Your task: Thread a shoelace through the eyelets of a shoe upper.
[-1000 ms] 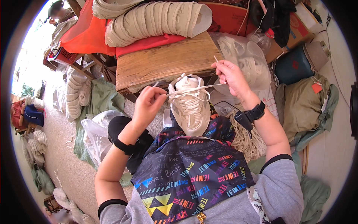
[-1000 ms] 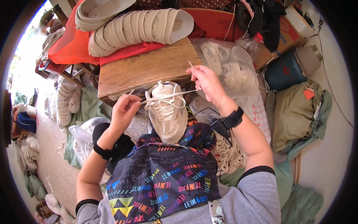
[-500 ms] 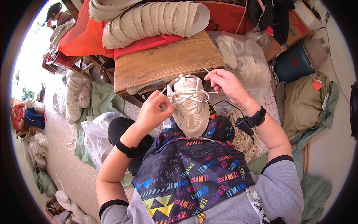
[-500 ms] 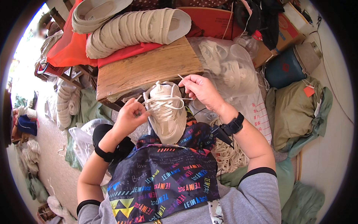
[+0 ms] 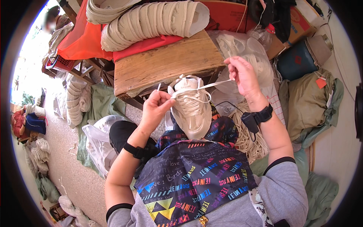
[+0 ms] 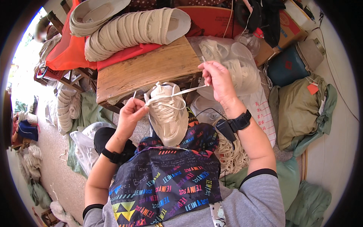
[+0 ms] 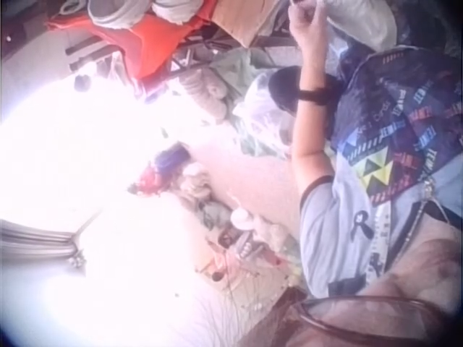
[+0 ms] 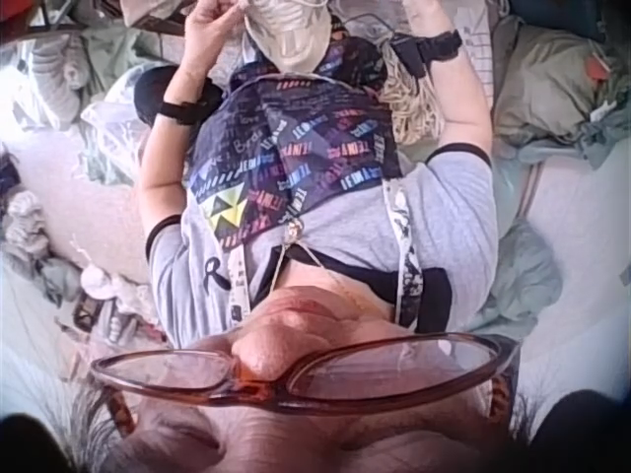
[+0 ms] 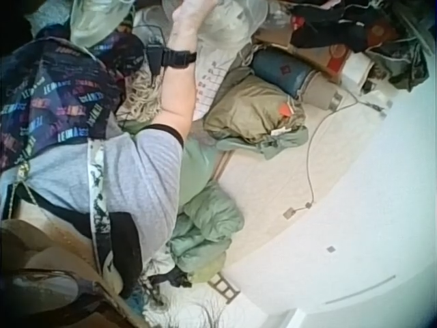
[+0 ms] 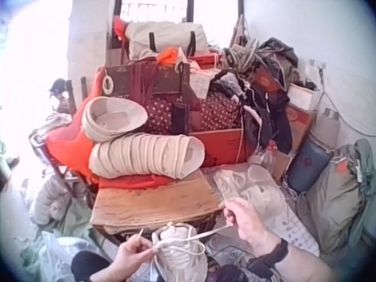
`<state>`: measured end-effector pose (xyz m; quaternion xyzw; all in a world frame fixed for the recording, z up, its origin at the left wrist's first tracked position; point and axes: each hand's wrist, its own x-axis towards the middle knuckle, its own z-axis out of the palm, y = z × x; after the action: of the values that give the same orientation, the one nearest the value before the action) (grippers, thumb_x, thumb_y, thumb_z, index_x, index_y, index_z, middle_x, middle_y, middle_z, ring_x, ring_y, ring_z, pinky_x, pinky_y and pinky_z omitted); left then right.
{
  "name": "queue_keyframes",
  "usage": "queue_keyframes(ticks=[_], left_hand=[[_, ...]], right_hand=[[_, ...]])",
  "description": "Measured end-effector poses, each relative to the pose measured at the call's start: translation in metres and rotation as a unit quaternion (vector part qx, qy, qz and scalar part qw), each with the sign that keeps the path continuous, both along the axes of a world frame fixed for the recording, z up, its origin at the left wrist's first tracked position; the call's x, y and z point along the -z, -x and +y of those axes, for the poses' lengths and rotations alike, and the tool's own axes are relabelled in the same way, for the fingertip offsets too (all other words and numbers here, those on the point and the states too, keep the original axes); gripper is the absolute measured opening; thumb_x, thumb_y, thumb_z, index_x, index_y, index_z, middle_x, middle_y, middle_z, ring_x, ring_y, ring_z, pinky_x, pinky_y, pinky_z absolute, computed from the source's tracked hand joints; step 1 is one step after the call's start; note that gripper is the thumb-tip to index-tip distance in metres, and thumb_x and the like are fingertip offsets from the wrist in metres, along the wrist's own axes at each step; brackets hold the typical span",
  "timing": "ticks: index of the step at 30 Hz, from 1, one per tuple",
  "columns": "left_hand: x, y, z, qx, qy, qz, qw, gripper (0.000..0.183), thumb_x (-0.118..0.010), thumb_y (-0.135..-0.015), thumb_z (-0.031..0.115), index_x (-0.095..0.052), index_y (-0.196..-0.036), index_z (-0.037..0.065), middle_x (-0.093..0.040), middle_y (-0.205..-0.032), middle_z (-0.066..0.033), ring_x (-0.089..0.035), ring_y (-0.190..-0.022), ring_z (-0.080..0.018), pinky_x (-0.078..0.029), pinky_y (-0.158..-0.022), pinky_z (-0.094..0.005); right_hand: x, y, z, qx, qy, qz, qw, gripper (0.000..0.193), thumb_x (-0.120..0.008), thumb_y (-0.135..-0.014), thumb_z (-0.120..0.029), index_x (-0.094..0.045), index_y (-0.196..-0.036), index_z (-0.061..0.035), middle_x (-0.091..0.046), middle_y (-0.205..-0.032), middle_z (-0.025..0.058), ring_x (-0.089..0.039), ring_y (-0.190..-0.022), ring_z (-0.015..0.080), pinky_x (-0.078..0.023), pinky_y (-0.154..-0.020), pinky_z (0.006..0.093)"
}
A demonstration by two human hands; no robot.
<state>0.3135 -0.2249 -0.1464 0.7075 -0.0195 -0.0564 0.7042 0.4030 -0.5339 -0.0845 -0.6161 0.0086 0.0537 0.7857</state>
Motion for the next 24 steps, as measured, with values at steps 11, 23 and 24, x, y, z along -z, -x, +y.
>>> queue_keyframes(ticks=[11, 23, 24], left_hand=[[-0.008, 0.003, 0.017, -0.077, 0.108, 0.063, 0.989, 0.027, -0.042, -0.104, 0.020, -0.056, -0.122, 0.005, -0.055, -0.076, 0.0023, -0.036, -0.059, -0.0018, -0.030, -0.054, -0.0171], [-0.010, 0.003, 0.013, -0.047, 0.005, 0.088, 0.995, 0.028, -0.043, -0.103, 0.017, -0.049, -0.125, 0.000, -0.065, -0.083, -0.0090, -0.038, -0.052, -0.0034, -0.032, -0.047, -0.0171], [-0.012, 0.004, 0.014, -0.040, 0.005, 0.096, 0.995, 0.024, -0.047, -0.103, 0.019, -0.055, -0.116, 0.000, -0.065, -0.081, -0.0076, -0.044, -0.056, -0.0055, -0.037, -0.053, -0.0179]], right_hand=[[0.023, 0.023, 0.027, -0.201, 0.400, -0.169, 0.878, 0.019, -0.063, -0.092, -0.020, -0.069, -0.090, -0.0020, -0.060, -0.079, 0.0033, -0.056, -0.075, 0.0131, -0.046, -0.069, 0.0278], [0.012, 0.029, 0.046, -0.121, 0.533, -0.256, 0.797, 0.017, -0.063, -0.082, -0.022, -0.066, -0.076, -0.0057, -0.061, -0.077, 0.0120, -0.062, -0.074, 0.0297, -0.049, -0.064, 0.0411], [0.013, 0.031, 0.049, -0.105, 0.549, -0.301, 0.773, 0.017, -0.063, -0.082, -0.022, -0.066, -0.074, -0.0071, -0.060, -0.077, 0.0111, -0.063, -0.075, 0.0296, -0.049, -0.065, 0.0418]])
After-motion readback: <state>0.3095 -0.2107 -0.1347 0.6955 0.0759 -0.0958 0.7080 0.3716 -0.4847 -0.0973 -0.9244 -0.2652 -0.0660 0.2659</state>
